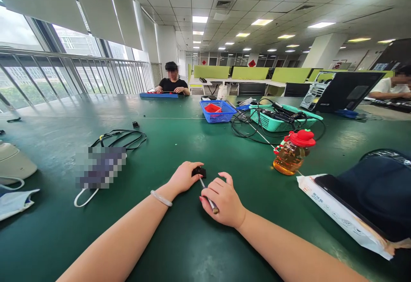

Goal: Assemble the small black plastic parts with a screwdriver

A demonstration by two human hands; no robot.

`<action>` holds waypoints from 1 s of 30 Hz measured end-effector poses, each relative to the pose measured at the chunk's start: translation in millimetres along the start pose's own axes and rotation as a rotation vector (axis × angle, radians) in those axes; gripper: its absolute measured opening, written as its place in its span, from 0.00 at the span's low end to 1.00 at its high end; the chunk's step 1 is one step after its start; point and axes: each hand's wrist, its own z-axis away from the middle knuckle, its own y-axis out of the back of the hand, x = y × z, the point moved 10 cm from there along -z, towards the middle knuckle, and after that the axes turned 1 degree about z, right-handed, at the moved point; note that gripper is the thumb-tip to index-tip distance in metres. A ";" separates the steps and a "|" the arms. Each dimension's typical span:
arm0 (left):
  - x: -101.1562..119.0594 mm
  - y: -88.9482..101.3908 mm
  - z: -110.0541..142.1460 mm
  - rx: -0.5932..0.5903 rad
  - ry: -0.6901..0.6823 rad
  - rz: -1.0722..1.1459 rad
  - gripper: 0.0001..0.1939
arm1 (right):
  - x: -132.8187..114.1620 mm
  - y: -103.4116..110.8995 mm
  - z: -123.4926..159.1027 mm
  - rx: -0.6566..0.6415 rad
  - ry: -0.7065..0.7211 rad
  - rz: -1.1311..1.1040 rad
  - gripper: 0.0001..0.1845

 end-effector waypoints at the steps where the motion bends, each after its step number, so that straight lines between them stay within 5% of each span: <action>1: -0.2 0.2 -0.1 0.004 -0.003 0.006 0.23 | 3.5 0.2 -0.3 -0.006 -0.014 -0.010 0.08; 20: 0.0 3.7 2.4 0.001 -0.014 0.025 0.22 | 0.9 -2.9 -1.0 -0.069 0.056 0.062 0.08; 30: 3.1 4.6 3.8 0.004 -0.028 0.031 0.21 | -3.3 -22.8 5.1 -0.206 0.101 0.103 0.04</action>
